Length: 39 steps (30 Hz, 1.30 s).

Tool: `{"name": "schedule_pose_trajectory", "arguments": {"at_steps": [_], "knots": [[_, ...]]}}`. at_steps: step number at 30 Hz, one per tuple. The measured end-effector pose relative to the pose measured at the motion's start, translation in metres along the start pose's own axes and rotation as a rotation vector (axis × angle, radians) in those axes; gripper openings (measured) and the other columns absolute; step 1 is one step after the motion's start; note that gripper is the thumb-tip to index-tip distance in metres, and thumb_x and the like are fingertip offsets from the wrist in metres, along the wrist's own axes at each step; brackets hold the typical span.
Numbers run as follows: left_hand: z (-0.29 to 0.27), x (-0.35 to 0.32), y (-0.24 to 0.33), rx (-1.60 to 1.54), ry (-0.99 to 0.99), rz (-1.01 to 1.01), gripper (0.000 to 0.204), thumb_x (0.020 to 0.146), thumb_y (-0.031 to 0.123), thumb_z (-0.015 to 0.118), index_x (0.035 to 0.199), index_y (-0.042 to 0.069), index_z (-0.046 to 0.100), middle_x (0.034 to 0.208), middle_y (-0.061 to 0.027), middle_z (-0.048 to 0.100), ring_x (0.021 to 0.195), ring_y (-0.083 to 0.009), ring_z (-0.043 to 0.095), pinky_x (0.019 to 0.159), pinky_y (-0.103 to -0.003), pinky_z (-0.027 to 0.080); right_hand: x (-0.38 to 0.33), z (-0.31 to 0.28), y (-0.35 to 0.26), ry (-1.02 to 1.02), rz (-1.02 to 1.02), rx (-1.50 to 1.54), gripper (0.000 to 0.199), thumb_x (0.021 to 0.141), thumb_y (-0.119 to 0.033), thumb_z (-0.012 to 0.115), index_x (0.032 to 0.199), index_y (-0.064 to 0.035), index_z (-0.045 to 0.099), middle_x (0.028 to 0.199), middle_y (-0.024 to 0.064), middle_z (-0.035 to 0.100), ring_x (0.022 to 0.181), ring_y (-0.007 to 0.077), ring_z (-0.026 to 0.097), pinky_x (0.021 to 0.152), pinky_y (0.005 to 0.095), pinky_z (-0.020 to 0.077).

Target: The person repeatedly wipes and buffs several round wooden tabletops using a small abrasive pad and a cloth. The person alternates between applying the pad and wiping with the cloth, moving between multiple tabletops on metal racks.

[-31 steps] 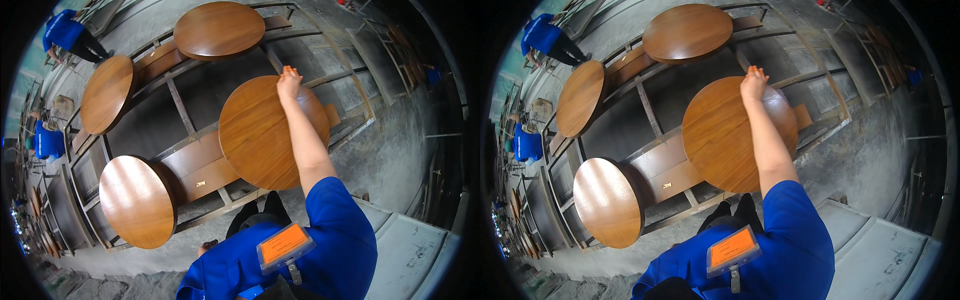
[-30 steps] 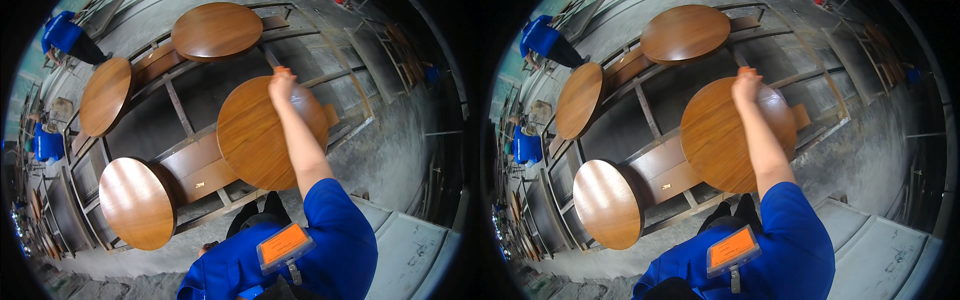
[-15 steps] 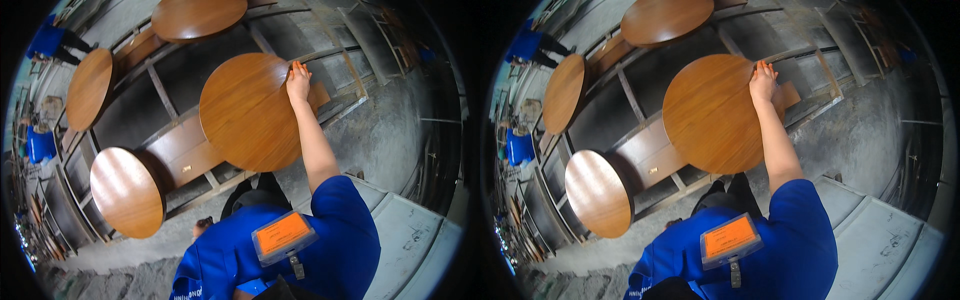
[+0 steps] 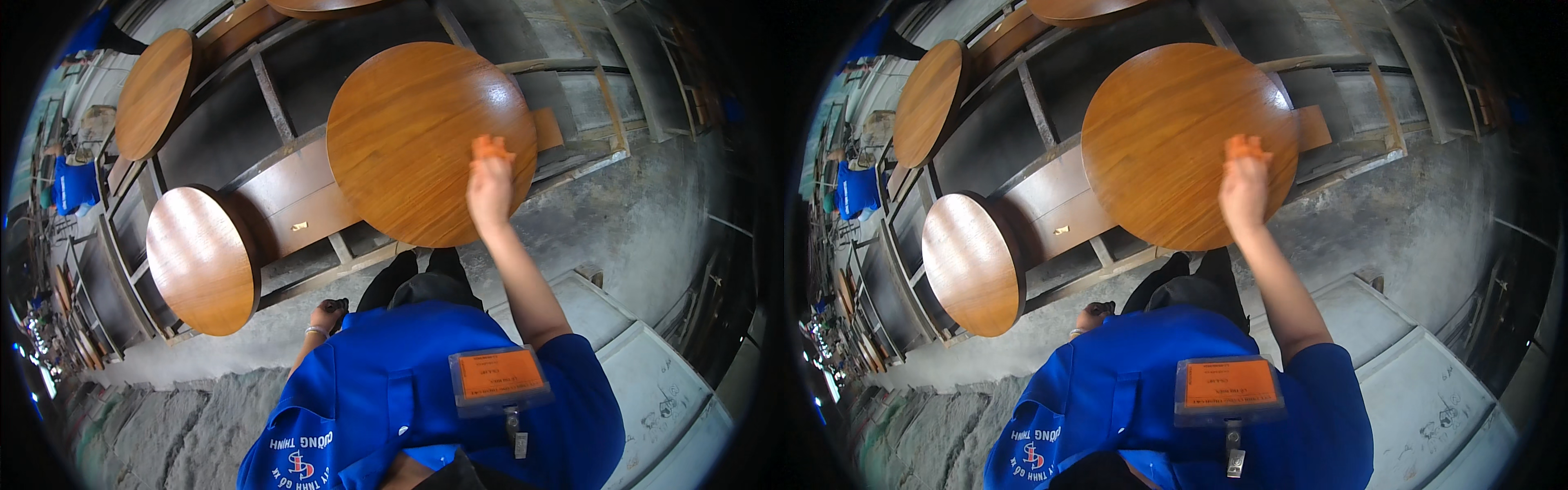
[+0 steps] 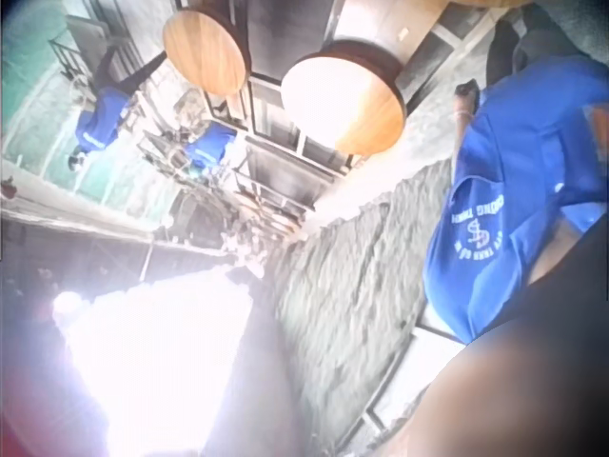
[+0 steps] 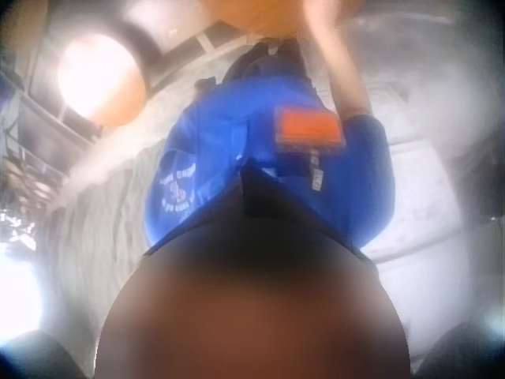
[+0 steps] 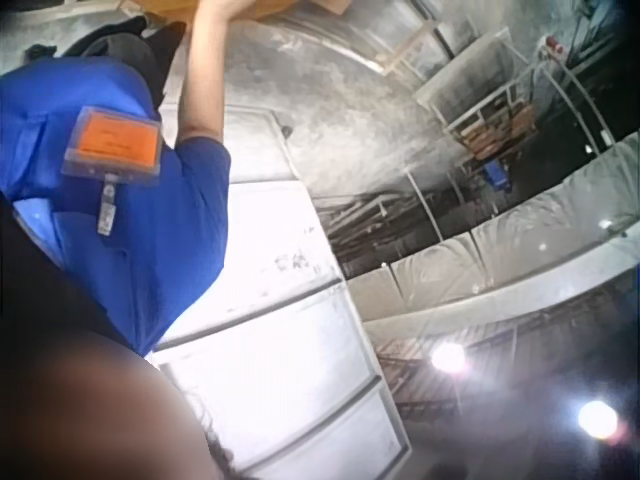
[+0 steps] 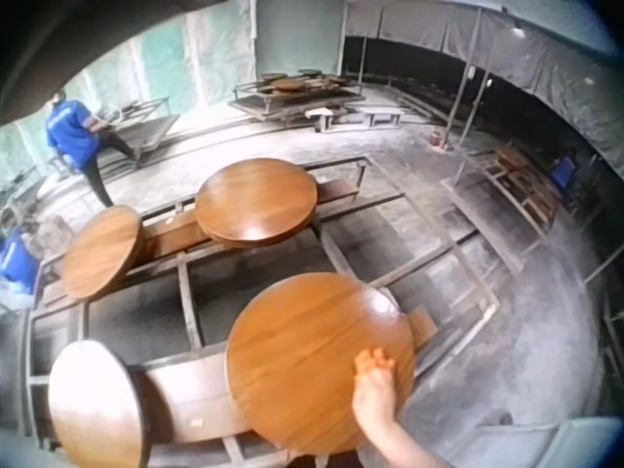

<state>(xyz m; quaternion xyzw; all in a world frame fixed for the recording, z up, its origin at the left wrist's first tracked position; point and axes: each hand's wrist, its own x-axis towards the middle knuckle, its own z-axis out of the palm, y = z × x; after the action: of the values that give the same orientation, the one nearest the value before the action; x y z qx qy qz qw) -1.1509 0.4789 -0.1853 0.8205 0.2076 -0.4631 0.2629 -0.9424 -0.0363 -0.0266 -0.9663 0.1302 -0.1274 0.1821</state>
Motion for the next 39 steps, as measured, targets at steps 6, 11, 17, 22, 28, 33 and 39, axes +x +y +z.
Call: {"name": "schedule_pose_trajectory", "arguments": {"at_steps": [6,11,17,22,28,33,39], "knots": [[-0.021,-0.027,0.045,-0.073,-0.072,-0.063,0.038,0.088,0.025,0.084,0.121,0.008,0.074,0.108,-0.0133,0.08,0.086,-0.023,0.079,0.081,-0.038,0.065,-0.051,0.021,-0.087,-0.27,-0.054,0.455,0.036,0.103,-0.008,0.054,0.136,-0.0035,0.068,0.144,0.0159,0.065,0.143,0.0396,0.053,0.123,0.0587,0.0347],[-0.049,-0.05,0.095,0.05,-0.109,0.09,0.043,0.087,0.027,0.086,0.124,0.01,0.075,0.105,-0.0121,0.081,0.086,-0.0214,0.079,0.079,-0.037,0.064,-0.051,0.027,-0.074,-0.248,-0.537,0.436,0.036,0.1,-0.007,0.053,0.133,-0.0051,0.069,0.137,0.0135,0.068,0.14,0.0375,0.055,0.122,0.0586,0.0361],[-0.117,-0.13,0.225,-0.394,-0.217,0.194,0.044,0.094,0.019,0.083,0.132,0.002,0.07,0.113,-0.0078,0.077,0.101,-0.0169,0.073,0.09,-0.033,0.06,0.052,-0.052,0.188,0.249,0.463,0.052,0.018,0.094,0.0,0.061,0.106,-0.0043,0.074,0.119,0.0172,0.069,0.116,0.0367,0.064,0.107,0.0464,0.0509],[-0.105,-0.137,0.346,-0.631,0.423,0.641,0.044,0.096,0.018,0.081,0.136,0.004,0.069,0.118,-0.0114,0.077,0.105,-0.0193,0.074,0.095,-0.035,0.058,0.061,-0.139,0.343,0.493,0.563,0.012,0.034,0.106,-0.013,0.063,0.137,-0.001,0.071,0.141,0.0193,0.069,0.133,0.034,0.064,0.113,0.0412,0.0488],[-0.035,-0.101,0.451,-0.119,1.176,0.247,0.049,0.092,0.033,0.081,0.137,0.018,0.07,0.125,-0.0156,0.07,0.111,-0.038,0.071,0.095,-0.047,0.058,0.045,-0.129,0.431,0.325,0.392,0.069,0.041,0.107,-0.019,0.064,0.145,-0.0034,0.066,0.15,0.0163,0.065,0.139,0.0332,0.061,0.115,0.0391,0.0465],[0.034,-0.096,0.541,-0.048,1.276,0.191,0.048,0.089,0.027,0.082,0.135,0.022,0.07,0.118,-0.016,0.068,0.111,-0.0379,0.067,0.09,-0.049,0.058,0.061,-0.146,0.52,0.228,0.316,0.039,0.039,0.107,-0.02,0.065,0.143,-0.0052,0.068,0.148,0.0136,0.067,0.138,0.0311,0.062,0.115,0.0378,0.047],[0.126,-0.078,0.649,0.067,1.254,0.609,0.055,0.08,0.018,0.083,0.134,0.02,0.07,0.113,-0.0145,0.066,0.106,-0.0347,0.063,0.087,-0.046,0.057,0.118,-0.187,0.593,0.253,0.377,0.102,0.037,0.108,-0.018,0.064,0.142,-0.0045,0.069,0.148,0.0117,0.068,0.137,0.0291,0.063,0.114,0.0369,0.0473]]}}
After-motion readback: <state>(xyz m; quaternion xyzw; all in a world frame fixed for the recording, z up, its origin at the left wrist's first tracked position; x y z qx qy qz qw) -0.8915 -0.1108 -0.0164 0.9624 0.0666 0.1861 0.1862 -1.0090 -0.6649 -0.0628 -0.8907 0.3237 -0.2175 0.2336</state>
